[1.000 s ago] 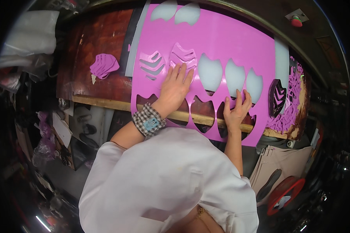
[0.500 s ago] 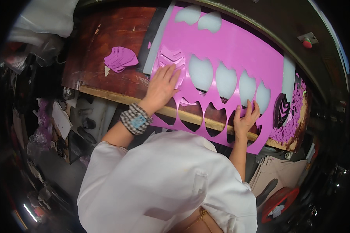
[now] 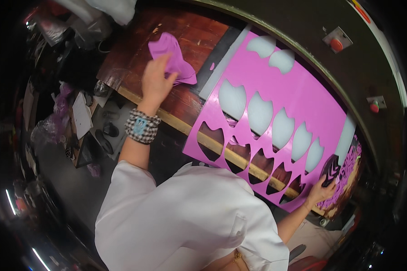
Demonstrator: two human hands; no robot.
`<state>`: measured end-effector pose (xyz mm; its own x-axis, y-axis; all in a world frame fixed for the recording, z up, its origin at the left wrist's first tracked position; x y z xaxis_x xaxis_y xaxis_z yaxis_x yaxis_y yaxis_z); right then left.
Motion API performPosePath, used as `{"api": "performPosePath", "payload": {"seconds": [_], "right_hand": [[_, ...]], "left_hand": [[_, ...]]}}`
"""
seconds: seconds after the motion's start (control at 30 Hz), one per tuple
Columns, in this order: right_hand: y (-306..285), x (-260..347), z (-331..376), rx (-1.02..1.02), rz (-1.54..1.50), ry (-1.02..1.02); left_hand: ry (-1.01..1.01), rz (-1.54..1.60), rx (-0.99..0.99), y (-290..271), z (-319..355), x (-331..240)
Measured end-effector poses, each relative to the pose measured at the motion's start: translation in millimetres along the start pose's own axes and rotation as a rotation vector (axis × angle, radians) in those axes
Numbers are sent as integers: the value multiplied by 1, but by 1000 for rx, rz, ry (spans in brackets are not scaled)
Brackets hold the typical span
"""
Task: The person places pink foam sheets on a cutting machine, presses a button to cut out multiple shapes, removes the cut pieces, and stacks them. The person repeats this process with additional sheets and then places the cut pieces into a plastic bag.
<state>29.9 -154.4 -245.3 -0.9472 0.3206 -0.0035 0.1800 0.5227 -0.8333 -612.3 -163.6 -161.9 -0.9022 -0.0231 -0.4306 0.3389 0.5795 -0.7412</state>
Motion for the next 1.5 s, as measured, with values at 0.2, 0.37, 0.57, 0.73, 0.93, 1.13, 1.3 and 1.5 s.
{"api": "performPosePath", "payload": {"seconds": [0.2, 0.37, 0.57, 0.73, 0.93, 1.13, 1.3, 1.5], "right_hand": [[28, -25, -21, 237, -386, 89], [26, -15, -24, 176, -477, 99], [19, -39, -31, 269, -879, 567], [-1, -85, -9, 33, -2215, 1414], [4, -126, 38, -448, -2863, 1672], [-36, -117, 49, -396, -2724, 1291], [-55, -18, 9, 50, -1602, 765], [-20, 203, -33, 525, -1433, 188]], "left_hand": [[-56, -250, 78, 48, 40, -7], [128, 117, 190, 77, 33, -69], [204, 107, 301, 171, -41, -100], [291, -81, 425, 193, -41, -95], [344, -24, 398, 190, -34, -91], [338, 17, 483, 176, -20, -86], [285, 150, 536, 173, -16, -83], [-20, 535, 236, 173, -21, -70]]}}
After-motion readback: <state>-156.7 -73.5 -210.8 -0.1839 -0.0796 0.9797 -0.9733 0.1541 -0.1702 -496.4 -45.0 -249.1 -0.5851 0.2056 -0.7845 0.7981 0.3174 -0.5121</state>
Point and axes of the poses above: each hand's wrist, its own z-axis away from the middle knuckle, its own y-axis out of the palm, x = y × z, the point moved 2 cm from there along -z, towards the middle knuckle, and after that the axes turned 8 degrees about z, right-handed, at the moved point
